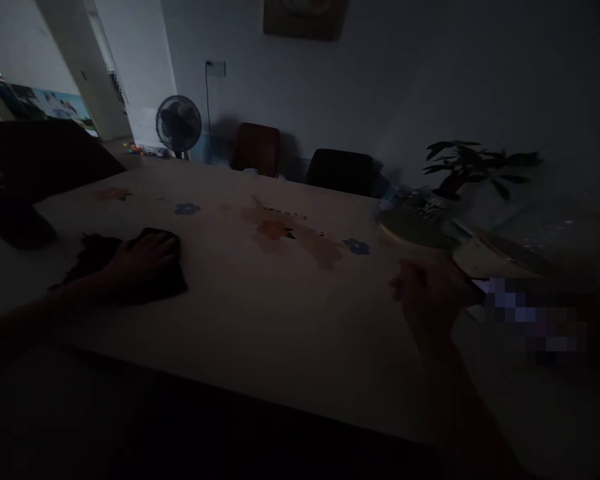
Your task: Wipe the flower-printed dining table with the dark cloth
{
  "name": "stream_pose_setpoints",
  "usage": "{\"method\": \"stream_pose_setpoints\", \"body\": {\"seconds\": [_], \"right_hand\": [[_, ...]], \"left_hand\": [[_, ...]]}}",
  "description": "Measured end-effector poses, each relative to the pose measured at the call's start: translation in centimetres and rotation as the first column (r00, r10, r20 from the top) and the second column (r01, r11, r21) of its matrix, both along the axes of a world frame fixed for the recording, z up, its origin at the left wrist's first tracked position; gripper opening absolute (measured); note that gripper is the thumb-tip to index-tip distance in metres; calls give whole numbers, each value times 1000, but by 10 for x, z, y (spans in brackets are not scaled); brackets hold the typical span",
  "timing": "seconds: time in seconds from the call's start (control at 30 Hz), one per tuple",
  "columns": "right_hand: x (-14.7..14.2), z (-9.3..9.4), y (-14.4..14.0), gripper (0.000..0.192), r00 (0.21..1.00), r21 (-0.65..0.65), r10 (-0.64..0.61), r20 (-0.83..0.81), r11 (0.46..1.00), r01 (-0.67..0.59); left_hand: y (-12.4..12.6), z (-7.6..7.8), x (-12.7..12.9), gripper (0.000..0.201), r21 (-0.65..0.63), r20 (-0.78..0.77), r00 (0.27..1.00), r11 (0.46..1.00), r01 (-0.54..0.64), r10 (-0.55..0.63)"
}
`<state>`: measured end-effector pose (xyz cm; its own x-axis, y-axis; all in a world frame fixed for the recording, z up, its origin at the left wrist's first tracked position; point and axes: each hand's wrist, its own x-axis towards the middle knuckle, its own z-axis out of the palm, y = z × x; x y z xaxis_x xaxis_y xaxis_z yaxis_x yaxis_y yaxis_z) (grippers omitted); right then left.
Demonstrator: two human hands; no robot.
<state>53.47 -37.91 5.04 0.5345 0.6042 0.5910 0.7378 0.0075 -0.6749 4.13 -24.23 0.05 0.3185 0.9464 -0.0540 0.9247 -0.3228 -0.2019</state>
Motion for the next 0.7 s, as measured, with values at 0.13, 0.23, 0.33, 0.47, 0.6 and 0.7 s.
{"method": "stream_pose_setpoints", "body": {"seconds": [0.13,0.23,0.33,0.47,0.6,0.7], "right_hand": [[0,-9,2,36,999,-38,14,-38,999,-15],[-5,-12,2,40,997,-66,34,-63,997,-39],[-14,-8,0,42,995,-82,67,-70,994,-73],[-28,4,-6,42,975,-179,220,0,960,-217],[-34,9,-16,43,922,-346,377,84,879,-328],[-30,-3,-26,46,889,-400,419,188,859,-320]], "left_hand": [[-17,7,78,53,-113,72,996,991,67,-59],[-29,2,136,57,-87,145,969,973,213,-199],[-51,-3,189,61,-45,232,912,933,356,-337],[-91,-5,253,67,13,349,820,877,480,-454],[-120,-6,295,72,58,417,747,835,547,-518],[-128,-5,300,72,61,438,704,800,597,-559]]}}
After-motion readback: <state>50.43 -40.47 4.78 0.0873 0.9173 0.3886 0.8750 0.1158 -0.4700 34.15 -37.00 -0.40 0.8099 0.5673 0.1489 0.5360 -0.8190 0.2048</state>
